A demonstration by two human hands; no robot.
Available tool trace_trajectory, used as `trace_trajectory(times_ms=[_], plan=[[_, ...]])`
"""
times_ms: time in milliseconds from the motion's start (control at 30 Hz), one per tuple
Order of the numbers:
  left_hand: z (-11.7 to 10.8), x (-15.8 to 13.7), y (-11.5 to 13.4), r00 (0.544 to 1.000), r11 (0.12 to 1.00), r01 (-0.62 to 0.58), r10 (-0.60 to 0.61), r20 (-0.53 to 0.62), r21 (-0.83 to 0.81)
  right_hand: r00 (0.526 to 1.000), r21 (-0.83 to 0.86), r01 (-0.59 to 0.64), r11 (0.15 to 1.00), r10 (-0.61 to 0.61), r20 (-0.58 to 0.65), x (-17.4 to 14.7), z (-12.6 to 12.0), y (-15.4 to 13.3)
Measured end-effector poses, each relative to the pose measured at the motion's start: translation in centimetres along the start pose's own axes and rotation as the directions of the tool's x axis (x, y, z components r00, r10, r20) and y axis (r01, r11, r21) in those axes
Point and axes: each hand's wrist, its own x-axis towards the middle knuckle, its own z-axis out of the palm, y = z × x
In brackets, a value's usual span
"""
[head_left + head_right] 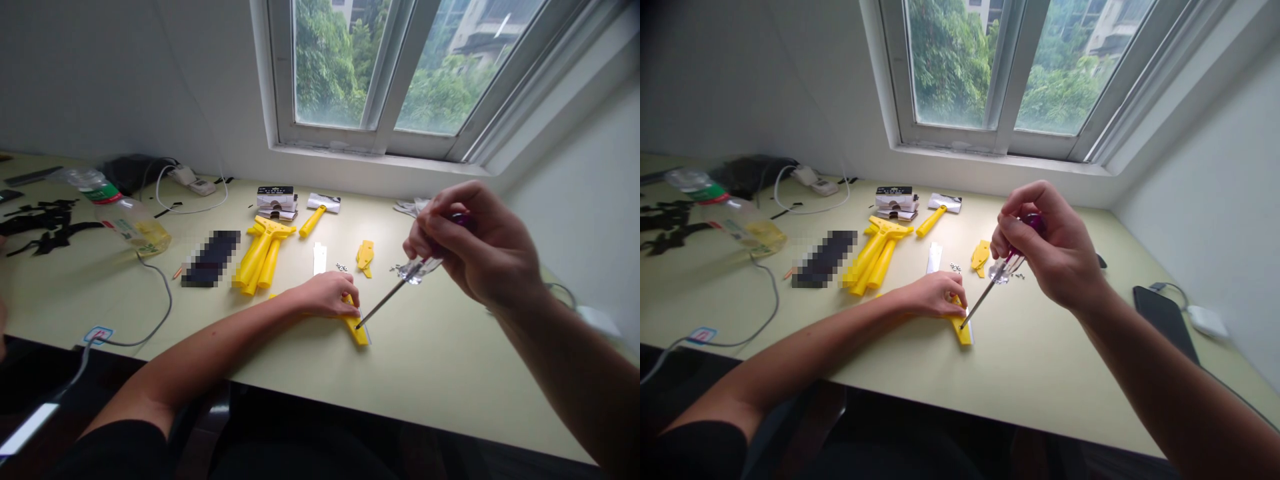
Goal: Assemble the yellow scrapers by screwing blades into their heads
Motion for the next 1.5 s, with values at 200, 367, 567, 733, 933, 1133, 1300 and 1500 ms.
trace_trajectory(times_ms=[200,367,567,733,933,1133,1300,1500], plan=[[0.0,0.0,0.0,1.0,1.0,0.001,-0.001,-0.002,0.019,0.974,-0.169,-0.016,0.985,-0.023,-0.224,0.1,0.7,0.5],[0.1,0.1,-0.1,1.0,1.0,-0.003,0.003,-0.01,0.013,0.951,-0.245,-0.027,0.969,-0.051,-0.306,0.2,0.7,1.0],[0.3,0.0,-0.2,1.0,1.0,-0.011,0.012,-0.019,0.017,0.943,-0.334,-0.033,0.942,-0.082,-0.323,-0.2,0.3,1.2],[0.4,-0.1,0.2,1.0,0.999,0.0,0.001,-0.01,0.048,0.942,-0.44,-0.038,0.897,-0.115,-0.316,-0.8,1.4,0.7],[0.3,-0.2,0.8,1.0,0.993,0.003,-0.002,-0.009,0.119,0.941,-0.805,0.112,0.583,-0.323,-0.103,-2.0,3.8,-1.1],[0.4,-0.2,0.7,1.0,0.994,0.011,-0.008,-0.023,0.113,0.977,-0.951,0.203,0.235,-0.106,0.183,-1.2,2.5,-4.1],[0.4,-0.4,0.8,0.999,0.992,0.02,-0.015,-0.037,0.124,0.883,-0.762,0.303,0.572,0.133,0.45,0.5,0.6,-5.4],[0.6,-1.1,1.2,0.98,0.987,-0.037,0.067,-0.189,0.154,0.912,-0.782,0.287,0.553,0.093,0.4,1.0,1.5,-4.7]])
